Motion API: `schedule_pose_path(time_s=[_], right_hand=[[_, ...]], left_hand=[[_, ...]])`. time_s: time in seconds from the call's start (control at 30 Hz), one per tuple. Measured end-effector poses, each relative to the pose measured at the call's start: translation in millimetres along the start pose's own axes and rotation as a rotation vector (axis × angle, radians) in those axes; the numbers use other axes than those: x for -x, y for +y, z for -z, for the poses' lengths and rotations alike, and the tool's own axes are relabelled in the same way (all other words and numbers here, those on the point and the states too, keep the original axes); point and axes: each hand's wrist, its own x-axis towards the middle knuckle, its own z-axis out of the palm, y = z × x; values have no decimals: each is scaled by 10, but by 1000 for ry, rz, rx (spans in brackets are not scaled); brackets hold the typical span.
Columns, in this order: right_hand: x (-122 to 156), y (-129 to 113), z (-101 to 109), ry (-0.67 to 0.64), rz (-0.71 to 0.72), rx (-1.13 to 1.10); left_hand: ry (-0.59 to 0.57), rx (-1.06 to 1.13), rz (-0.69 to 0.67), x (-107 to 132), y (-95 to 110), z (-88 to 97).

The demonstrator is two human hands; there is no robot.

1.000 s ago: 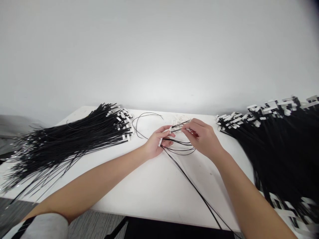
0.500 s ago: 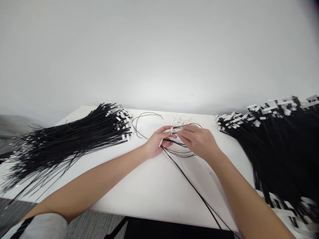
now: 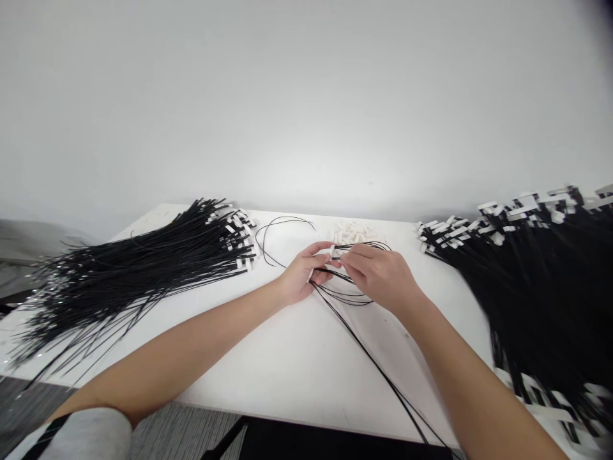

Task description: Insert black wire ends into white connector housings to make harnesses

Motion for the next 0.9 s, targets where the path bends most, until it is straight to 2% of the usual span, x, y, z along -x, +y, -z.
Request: schedule_pose_path(time_s=[0.23, 0.33, 0.43, 0.53, 0.63, 0.77, 0.9], right_hand=[[3, -3, -8, 6, 0, 27], [-20, -14, 10, 61, 9, 62], [-46, -73, 40, 116, 99, 43], [-41, -163, 32, 27, 241, -28], [0, -224, -39, -96, 323, -76], [58, -231, -166, -185, 336, -117], [68, -222, -210, -166, 330, -105]], left_hand=[[11, 11, 4, 8, 2, -8], [13, 24, 9, 11, 3, -21], [25, 35, 14, 12, 8, -34], [66, 43, 50, 14, 23, -41], [91, 19, 88, 19, 39, -42], [89, 10, 93, 29, 45, -45], [98, 18, 84, 33, 36, -47]])
